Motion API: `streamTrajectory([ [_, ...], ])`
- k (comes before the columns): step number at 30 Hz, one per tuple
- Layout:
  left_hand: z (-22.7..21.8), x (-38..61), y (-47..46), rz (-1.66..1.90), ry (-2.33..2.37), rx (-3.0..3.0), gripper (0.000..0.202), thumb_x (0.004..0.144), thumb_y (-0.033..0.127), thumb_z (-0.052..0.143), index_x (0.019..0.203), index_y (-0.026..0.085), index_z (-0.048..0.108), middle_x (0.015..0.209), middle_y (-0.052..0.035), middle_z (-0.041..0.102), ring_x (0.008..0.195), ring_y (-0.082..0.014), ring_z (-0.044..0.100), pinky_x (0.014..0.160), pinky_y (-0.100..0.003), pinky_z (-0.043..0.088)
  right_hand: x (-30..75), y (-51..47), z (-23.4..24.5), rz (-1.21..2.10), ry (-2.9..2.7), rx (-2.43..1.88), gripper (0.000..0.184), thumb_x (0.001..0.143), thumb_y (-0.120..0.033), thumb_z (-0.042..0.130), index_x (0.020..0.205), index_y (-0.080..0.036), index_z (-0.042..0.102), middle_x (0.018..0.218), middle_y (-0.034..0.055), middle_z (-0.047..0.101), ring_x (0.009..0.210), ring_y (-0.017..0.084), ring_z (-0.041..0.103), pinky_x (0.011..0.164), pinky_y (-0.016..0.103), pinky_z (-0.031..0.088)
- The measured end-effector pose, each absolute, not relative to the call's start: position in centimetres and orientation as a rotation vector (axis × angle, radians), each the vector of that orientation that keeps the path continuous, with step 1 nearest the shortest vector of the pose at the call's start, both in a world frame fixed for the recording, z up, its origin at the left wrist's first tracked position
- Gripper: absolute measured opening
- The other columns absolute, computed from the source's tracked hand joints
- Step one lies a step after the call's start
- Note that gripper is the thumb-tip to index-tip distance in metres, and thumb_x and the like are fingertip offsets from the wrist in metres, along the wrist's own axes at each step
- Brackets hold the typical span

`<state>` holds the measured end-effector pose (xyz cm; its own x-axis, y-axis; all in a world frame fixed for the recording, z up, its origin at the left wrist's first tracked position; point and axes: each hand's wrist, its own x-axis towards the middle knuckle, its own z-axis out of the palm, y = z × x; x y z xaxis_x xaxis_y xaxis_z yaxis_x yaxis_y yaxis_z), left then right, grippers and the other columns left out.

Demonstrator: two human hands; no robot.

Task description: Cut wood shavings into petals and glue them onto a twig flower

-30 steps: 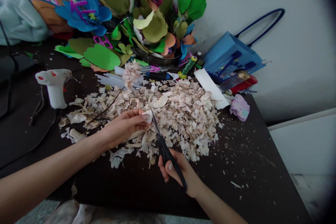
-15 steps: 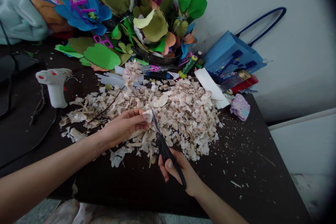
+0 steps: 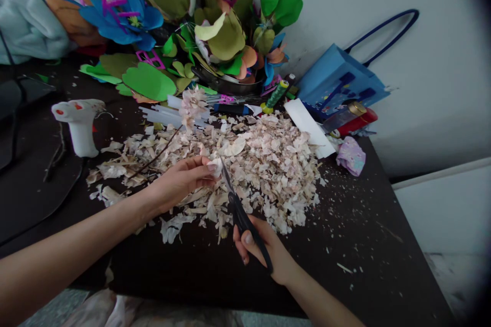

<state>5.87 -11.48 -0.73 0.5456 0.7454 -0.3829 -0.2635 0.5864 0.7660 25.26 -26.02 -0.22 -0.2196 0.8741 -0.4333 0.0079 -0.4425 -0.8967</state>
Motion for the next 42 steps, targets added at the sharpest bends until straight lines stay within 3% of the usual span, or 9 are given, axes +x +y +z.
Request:
streamTrajectory([
  [10, -0.8, 5.7, -11.4, 0.648, 0.757, 0.742, 0.022, 0.075, 0.032, 0.079, 0.077, 0.018, 0.062, 0.082, -0.0022, 0.069, 0.083, -0.0178, 0.066, 0.084, -0.034, 0.049, 25.5, -26.1, -0.4, 1.730, -1.088, -1.448, 0.055, 0.077, -0.072, 0.060, 0.078, -0.017, 0.052, 0.056, -0.0042, 0.047, 0.046, 0.009, 0.043, 0.047, 0.022, 0.038],
  [42, 0.2, 4.5, -9.4, 0.450, 0.718, 1.071, 0.025, 0.074, 0.037, 0.079, 0.076, 0.018, 0.064, 0.076, -0.0007, 0.068, 0.073, -0.0130, 0.062, 0.074, -0.026, 0.047, 28.2, -25.6, 2.2, 1.821, -1.184, -1.529, 0.050, 0.075, -0.063, 0.070, 0.074, -0.017, 0.050, 0.062, -0.0040, 0.047, 0.048, 0.007, 0.042, 0.047, 0.021, 0.033],
])
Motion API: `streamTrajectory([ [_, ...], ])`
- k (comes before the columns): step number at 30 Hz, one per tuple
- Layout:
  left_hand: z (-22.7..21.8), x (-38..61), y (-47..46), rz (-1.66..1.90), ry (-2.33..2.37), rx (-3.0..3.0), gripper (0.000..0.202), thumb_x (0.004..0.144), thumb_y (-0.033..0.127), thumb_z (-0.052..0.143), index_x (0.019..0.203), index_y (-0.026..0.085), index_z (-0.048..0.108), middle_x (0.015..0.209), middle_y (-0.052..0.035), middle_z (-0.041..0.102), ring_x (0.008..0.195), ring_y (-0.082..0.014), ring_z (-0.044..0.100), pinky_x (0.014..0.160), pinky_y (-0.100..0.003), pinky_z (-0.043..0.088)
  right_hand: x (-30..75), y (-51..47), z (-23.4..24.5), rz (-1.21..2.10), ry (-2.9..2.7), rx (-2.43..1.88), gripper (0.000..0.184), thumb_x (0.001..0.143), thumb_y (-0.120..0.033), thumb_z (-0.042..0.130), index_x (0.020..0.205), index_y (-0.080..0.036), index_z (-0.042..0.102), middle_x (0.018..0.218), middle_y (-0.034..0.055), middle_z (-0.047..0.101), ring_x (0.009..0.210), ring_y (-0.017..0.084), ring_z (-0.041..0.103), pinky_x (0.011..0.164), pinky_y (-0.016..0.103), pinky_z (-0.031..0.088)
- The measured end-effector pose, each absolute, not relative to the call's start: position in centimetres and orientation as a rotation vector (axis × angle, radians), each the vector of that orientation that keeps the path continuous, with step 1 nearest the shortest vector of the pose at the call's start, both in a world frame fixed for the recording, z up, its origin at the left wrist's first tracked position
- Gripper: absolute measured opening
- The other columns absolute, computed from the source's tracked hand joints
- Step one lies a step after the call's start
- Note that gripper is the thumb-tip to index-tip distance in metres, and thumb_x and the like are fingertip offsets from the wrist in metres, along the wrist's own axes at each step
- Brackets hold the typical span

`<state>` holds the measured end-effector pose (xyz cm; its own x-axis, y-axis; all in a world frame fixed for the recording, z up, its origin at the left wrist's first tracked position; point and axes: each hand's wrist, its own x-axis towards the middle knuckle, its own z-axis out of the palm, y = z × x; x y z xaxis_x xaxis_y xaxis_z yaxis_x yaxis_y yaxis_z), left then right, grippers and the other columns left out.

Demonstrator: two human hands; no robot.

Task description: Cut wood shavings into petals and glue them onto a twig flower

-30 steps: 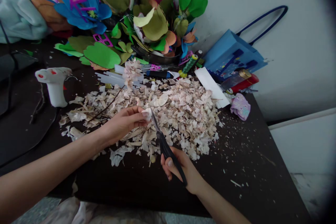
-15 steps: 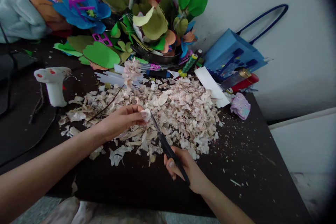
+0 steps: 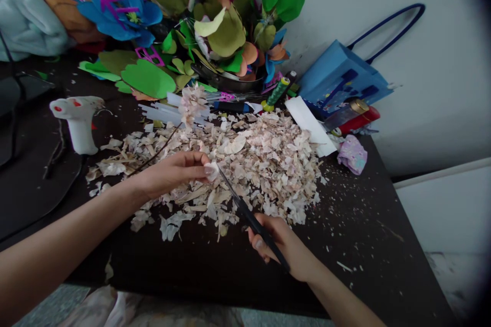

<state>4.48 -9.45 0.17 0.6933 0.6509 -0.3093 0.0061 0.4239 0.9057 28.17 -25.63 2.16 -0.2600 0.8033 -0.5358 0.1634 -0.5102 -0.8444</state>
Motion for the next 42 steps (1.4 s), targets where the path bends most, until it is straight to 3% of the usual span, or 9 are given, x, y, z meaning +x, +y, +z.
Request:
streamTrajectory([
  [8, 0.2, 3.8, -8.9, 0.349, 0.631, 1.155, 0.018, 0.078, 0.033, 0.076, 0.079, 0.019, 0.065, 0.077, 0.0002, 0.068, 0.073, -0.0120, 0.060, 0.072, -0.024, 0.045, 29.3, -25.5, 3.4, 1.826, -1.343, -1.570, 0.049, 0.076, -0.063, 0.067, 0.073, -0.017, 0.049, 0.061, -0.0028, 0.048, 0.050, 0.008, 0.043, 0.046, 0.021, 0.035],
  [16, 0.8, 3.8, -9.1, 0.269, 0.571, 1.253, 0.015, 0.082, 0.032, 0.070, 0.079, 0.019, 0.062, 0.075, 0.0027, 0.063, 0.069, -0.0104, 0.055, 0.067, -0.023, 0.041, 29.8, -25.4, 3.5, 1.792, -1.501, -1.567, 0.040, 0.078, -0.049, 0.071, 0.073, -0.017, 0.047, 0.065, -0.0007, 0.052, 0.055, 0.008, 0.042, 0.050, 0.021, 0.034],
  [23, 1.0, 3.8, -9.2, 0.235, 0.541, 1.275, 0.014, 0.084, 0.031, 0.068, 0.080, 0.019, 0.061, 0.073, 0.0036, 0.060, 0.066, -0.0091, 0.051, 0.064, -0.022, 0.040, 30.2, -25.3, 3.6, 1.856, -1.464, -1.551, 0.043, 0.080, -0.057, 0.066, 0.076, -0.016, 0.051, 0.060, -0.0033, 0.046, 0.049, 0.008, 0.043, 0.045, 0.021, 0.035],
  [30, 0.7, 3.6, -8.9, 0.188, 0.533, 1.366, 0.018, 0.084, 0.033, 0.066, 0.080, 0.018, 0.059, 0.067, 0.0044, 0.051, 0.060, -0.0085, 0.043, 0.056, -0.021, 0.035, 30.4, -25.0, 4.0, 1.938, -1.377, -1.588, 0.050, 0.073, -0.064, 0.068, 0.073, -0.016, 0.052, 0.059, -0.0032, 0.046, 0.049, 0.008, 0.044, 0.044, 0.020, 0.038],
  [37, 0.9, 3.5, -9.0, 0.121, 0.499, 1.405, 0.024, 0.083, 0.039, 0.066, 0.078, 0.019, 0.054, 0.063, 0.0056, 0.039, 0.055, -0.0091, 0.031, 0.051, -0.022, 0.027, 31.0, -24.8, 4.5, 1.884, -1.558, -1.600, 0.035, 0.079, -0.049, 0.068, 0.073, -0.017, 0.054, 0.061, -0.0019, 0.050, 0.053, 0.009, 0.045, 0.046, 0.021, 0.035],
  [42, 1.3, 3.5, -9.1, 0.068, 0.453, 1.423, 0.027, 0.083, 0.041, 0.065, 0.075, 0.019, 0.051, 0.063, 0.0050, 0.037, 0.056, -0.0099, 0.029, 0.051, -0.023, 0.027, 31.5, -24.4, 4.7, 1.803, -1.718, -1.587, 0.034, 0.080, -0.045, 0.067, 0.069, -0.018, 0.051, 0.060, -0.0013, 0.054, 0.054, 0.010, 0.046, 0.048, 0.023, 0.033],
])
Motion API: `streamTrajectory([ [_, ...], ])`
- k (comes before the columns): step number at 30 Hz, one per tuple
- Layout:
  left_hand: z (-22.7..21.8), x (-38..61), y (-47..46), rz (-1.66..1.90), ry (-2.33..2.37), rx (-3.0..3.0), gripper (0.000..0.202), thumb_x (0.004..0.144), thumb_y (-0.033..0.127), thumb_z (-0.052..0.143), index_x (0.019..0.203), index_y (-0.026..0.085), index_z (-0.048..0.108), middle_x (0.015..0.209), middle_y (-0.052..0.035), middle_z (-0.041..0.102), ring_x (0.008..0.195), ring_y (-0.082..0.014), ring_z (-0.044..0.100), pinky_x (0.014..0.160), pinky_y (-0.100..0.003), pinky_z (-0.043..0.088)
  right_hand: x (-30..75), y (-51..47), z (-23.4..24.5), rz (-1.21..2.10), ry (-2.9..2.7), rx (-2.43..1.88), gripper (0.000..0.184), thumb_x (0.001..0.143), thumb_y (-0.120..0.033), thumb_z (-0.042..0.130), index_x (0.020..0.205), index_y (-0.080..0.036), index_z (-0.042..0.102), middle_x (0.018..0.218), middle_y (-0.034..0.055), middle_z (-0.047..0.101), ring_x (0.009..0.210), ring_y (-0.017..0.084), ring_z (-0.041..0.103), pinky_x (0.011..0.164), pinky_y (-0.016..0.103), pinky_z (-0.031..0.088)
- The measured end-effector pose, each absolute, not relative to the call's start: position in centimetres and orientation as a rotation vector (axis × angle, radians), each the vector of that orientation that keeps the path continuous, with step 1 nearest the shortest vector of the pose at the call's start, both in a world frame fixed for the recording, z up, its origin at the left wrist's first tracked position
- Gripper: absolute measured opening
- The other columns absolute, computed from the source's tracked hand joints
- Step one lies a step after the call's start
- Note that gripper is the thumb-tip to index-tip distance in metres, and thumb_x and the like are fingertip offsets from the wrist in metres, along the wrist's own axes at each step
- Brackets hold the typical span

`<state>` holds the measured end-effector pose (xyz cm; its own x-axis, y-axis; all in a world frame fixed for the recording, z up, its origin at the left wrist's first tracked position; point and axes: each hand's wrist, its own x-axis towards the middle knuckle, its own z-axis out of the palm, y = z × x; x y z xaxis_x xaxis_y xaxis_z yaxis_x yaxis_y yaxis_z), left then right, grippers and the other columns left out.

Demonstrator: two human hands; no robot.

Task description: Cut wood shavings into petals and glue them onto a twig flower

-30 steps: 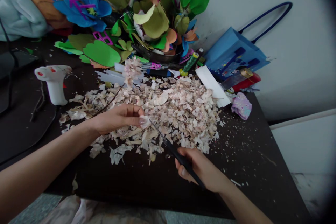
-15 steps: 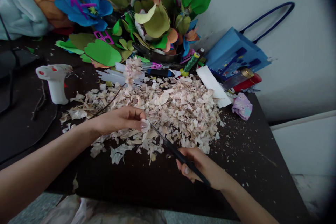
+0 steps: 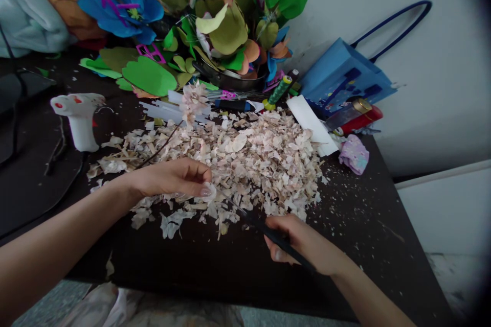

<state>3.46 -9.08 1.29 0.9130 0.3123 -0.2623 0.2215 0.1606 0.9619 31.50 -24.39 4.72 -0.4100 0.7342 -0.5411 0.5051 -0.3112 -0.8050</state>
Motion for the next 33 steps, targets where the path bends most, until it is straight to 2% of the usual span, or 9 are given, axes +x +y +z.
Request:
streamTrajectory([
  [6, 1.2, 3.4, -9.1, 0.013, 0.412, 1.403, 0.027, 0.084, 0.041, 0.065, 0.075, 0.019, 0.051, 0.064, 0.0048, 0.037, 0.057, -0.0100, 0.029, 0.051, -0.022, 0.026, 31.8, -24.4, 5.1, 1.652, -1.867, -1.651, 0.031, 0.080, -0.037, 0.070, 0.067, -0.019, 0.049, 0.063, 0.0003, 0.066, 0.058, 0.014, 0.059, 0.053, 0.024, 0.036],
  [11, 1.0, 3.4, -9.0, 0.027, 0.419, 1.392, 0.028, 0.084, 0.041, 0.065, 0.075, 0.018, 0.053, 0.062, 0.0054, 0.037, 0.055, -0.0090, 0.029, 0.050, -0.022, 0.025, 31.7, -24.5, 4.7, 1.580, -1.861, -1.749, 0.028, 0.078, -0.036, 0.072, 0.067, -0.020, 0.051, 0.065, 0.0015, 0.069, 0.064, 0.018, 0.066, 0.056, 0.025, 0.041],
  [14, 1.0, 3.4, -9.0, 0.094, 0.479, 1.360, 0.025, 0.082, 0.040, 0.069, 0.076, 0.018, 0.059, 0.062, 0.0046, 0.045, 0.055, -0.0086, 0.036, 0.050, -0.021, 0.030, 31.5, -24.4, 3.8, 1.342, -1.884, -1.921, 0.027, 0.078, -0.038, 0.071, 0.068, -0.020, 0.052, 0.068, 0.0026, 0.069, 0.064, 0.019, 0.063, 0.056, 0.026, 0.040],
  [18, 1.0, 3.7, -9.1, 0.268, 0.630, 1.177, 0.024, 0.076, 0.038, 0.077, 0.077, 0.018, 0.064, 0.073, -0.0002, 0.065, 0.068, -0.0120, 0.057, 0.066, -0.023, 0.045, 31.2, -24.3, 1.9, 0.877, -1.963, -2.184, 0.030, 0.082, -0.043, 0.066, 0.070, -0.022, 0.049, 0.066, 0.0032, 0.065, 0.061, 0.021, 0.062, 0.054, 0.027, 0.036],
  [23, 0.4, 3.9, -9.3, 0.428, 0.721, 0.820, 0.021, 0.073, 0.029, 0.080, 0.076, 0.018, 0.064, 0.081, -0.0014, 0.071, 0.081, -0.0144, 0.064, 0.075, -0.025, 0.051, 30.9, -24.5, -0.2, 0.405, -2.089, -2.291, 0.026, 0.085, -0.045, 0.061, 0.077, -0.021, 0.054, 0.067, 0.0057, 0.066, 0.060, 0.025, 0.065, 0.052, 0.028, 0.033],
  [29, 0.1, 4.1, -9.7, 0.434, 0.698, 0.581, 0.010, 0.083, 0.025, 0.071, 0.082, 0.018, 0.064, 0.078, 0.0008, 0.069, 0.078, -0.0133, 0.064, 0.072, -0.025, 0.052, 30.3, -25.0, -0.8, 0.153, -2.198, -2.226, 0.008, 0.083, -0.025, 0.061, 0.085, -0.019, 0.057, 0.083, 0.0092, 0.069, 0.072, 0.026, 0.068, 0.059, 0.032, 0.046],
  [33, 0.3, 4.3, -9.9, 0.400, 0.643, 0.524, 0.014, 0.090, 0.029, 0.063, 0.082, 0.018, 0.062, 0.076, 0.0003, 0.067, 0.077, -0.0128, 0.063, 0.068, -0.023, 0.051, 30.1, -25.3, -0.6, 0.089, -2.258, -2.138, 0.010, 0.084, -0.023, 0.058, 0.094, -0.018, 0.058, 0.089, 0.0109, 0.068, 0.080, 0.027, 0.068, 0.062, 0.035, 0.051],
])
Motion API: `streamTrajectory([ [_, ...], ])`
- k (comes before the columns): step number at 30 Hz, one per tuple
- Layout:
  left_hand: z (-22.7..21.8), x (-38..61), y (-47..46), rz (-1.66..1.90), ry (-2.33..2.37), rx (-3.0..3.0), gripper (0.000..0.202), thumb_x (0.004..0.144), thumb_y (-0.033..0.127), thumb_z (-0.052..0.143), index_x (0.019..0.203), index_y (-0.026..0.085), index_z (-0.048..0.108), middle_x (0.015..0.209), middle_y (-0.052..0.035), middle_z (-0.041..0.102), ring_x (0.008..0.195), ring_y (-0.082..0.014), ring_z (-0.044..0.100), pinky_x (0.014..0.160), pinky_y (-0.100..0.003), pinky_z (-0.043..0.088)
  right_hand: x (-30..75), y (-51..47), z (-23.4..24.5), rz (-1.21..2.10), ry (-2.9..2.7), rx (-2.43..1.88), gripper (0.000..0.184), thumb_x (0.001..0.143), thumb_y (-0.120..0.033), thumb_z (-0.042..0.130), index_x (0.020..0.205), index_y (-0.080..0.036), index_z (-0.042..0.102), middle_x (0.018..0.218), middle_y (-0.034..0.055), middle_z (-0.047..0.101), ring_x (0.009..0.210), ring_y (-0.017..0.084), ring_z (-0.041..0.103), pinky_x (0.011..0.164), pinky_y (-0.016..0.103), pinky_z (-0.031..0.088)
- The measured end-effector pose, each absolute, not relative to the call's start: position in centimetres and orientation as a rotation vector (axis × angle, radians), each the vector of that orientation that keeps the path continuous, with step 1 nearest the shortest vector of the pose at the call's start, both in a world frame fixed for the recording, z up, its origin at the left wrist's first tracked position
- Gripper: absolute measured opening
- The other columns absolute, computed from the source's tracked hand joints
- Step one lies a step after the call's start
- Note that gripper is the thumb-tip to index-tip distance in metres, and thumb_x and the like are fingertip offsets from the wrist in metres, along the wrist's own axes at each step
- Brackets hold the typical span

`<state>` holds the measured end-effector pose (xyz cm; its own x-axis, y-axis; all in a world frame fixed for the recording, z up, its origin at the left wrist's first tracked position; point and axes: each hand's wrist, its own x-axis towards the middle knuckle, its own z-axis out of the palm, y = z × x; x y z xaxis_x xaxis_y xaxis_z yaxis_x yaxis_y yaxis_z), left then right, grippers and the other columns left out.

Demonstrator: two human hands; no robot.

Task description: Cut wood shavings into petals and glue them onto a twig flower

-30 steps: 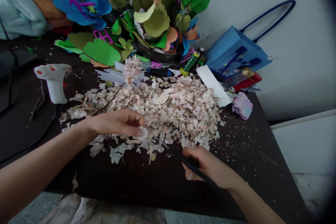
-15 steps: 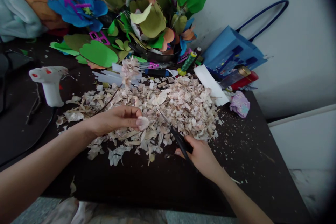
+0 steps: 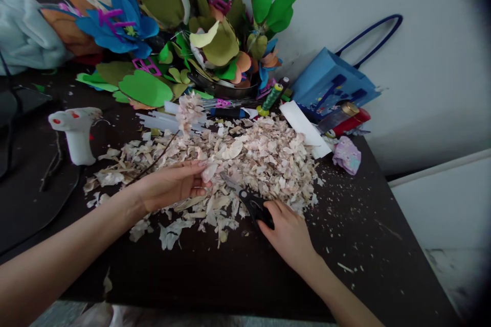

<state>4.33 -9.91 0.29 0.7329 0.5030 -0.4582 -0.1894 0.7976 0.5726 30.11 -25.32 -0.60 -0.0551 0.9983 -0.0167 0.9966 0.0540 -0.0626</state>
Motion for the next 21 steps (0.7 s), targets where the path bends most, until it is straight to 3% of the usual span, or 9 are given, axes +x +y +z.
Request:
streamTrajectory([
  [8, 0.7, 4.5, -10.2, 0.422, 0.598, 0.422, 0.013, 0.083, 0.025, 0.073, 0.081, 0.019, 0.062, 0.076, 0.0003, 0.070, 0.080, -0.0135, 0.067, 0.077, -0.023, 0.053, 29.9, -25.5, 0.8, 0.163, -2.293, -2.112, 0.017, 0.093, -0.030, 0.052, 0.101, -0.018, 0.061, 0.099, 0.0136, 0.066, 0.089, 0.030, 0.066, 0.066, 0.039, 0.054],
  [12, 0.3, 4.5, -10.3, 0.442, 0.591, 0.391, 0.011, 0.080, 0.022, 0.076, 0.081, 0.018, 0.066, 0.086, -0.0019, 0.074, 0.094, -0.0173, 0.069, 0.089, -0.028, 0.053, 28.3, -23.4, 2.9, 0.604, -2.057, -1.868, 0.017, 0.096, -0.028, 0.049, 0.104, -0.020, 0.062, 0.100, 0.0099, 0.067, 0.089, 0.024, 0.065, 0.075, 0.038, 0.053],
  [14, 0.2, 4.6, -10.4, 0.467, 0.579, 0.398, 0.012, 0.078, 0.021, 0.078, 0.084, 0.017, 0.069, 0.097, -0.0038, 0.075, 0.103, -0.0189, 0.067, 0.094, -0.028, 0.051, 27.0, -21.6, 3.7, 0.869, -1.893, -1.684, 0.019, 0.095, -0.035, 0.052, 0.104, -0.021, 0.062, 0.100, 0.0084, 0.066, 0.084, 0.020, 0.065, 0.064, 0.031, 0.052],
  [16, 0.3, 4.7, -10.4, 0.502, 0.563, 0.420, 0.016, 0.077, 0.021, 0.079, 0.091, 0.017, 0.070, 0.105, -0.0050, 0.073, 0.110, -0.0196, 0.063, 0.096, -0.029, 0.050, 25.4, -19.6, 4.0, 1.035, -1.749, -1.549, 0.023, 0.094, -0.038, 0.053, 0.108, -0.022, 0.062, 0.111, 0.0093, 0.063, 0.092, 0.020, 0.063, 0.065, 0.029, 0.052],
  [19, 0.4, 4.8, -10.3, 0.559, 0.565, 0.432, 0.023, 0.075, 0.023, 0.080, 0.096, 0.019, 0.070, 0.104, -0.0038, 0.072, 0.109, -0.0182, 0.061, 0.095, -0.028, 0.049, 23.4, -16.9, 3.8, 1.219, -1.576, -1.378, 0.027, 0.095, -0.041, 0.050, 0.111, -0.021, 0.059, 0.108, 0.0082, 0.062, 0.091, 0.018, 0.060, 0.065, 0.027, 0.050],
  [21, 0.4, 4.7, -10.2, 0.598, 0.588, 0.419, 0.024, 0.073, 0.025, 0.081, 0.093, 0.020, 0.070, 0.099, -0.0020, 0.071, 0.103, -0.0163, 0.061, 0.092, -0.026, 0.049, 22.4, -15.6, 3.4, 1.323, -1.467, -1.298, 0.023, 0.092, -0.041, 0.054, 0.101, -0.021, 0.060, 0.096, 0.0050, 0.061, 0.082, 0.016, 0.058, 0.061, 0.025, 0.046],
])
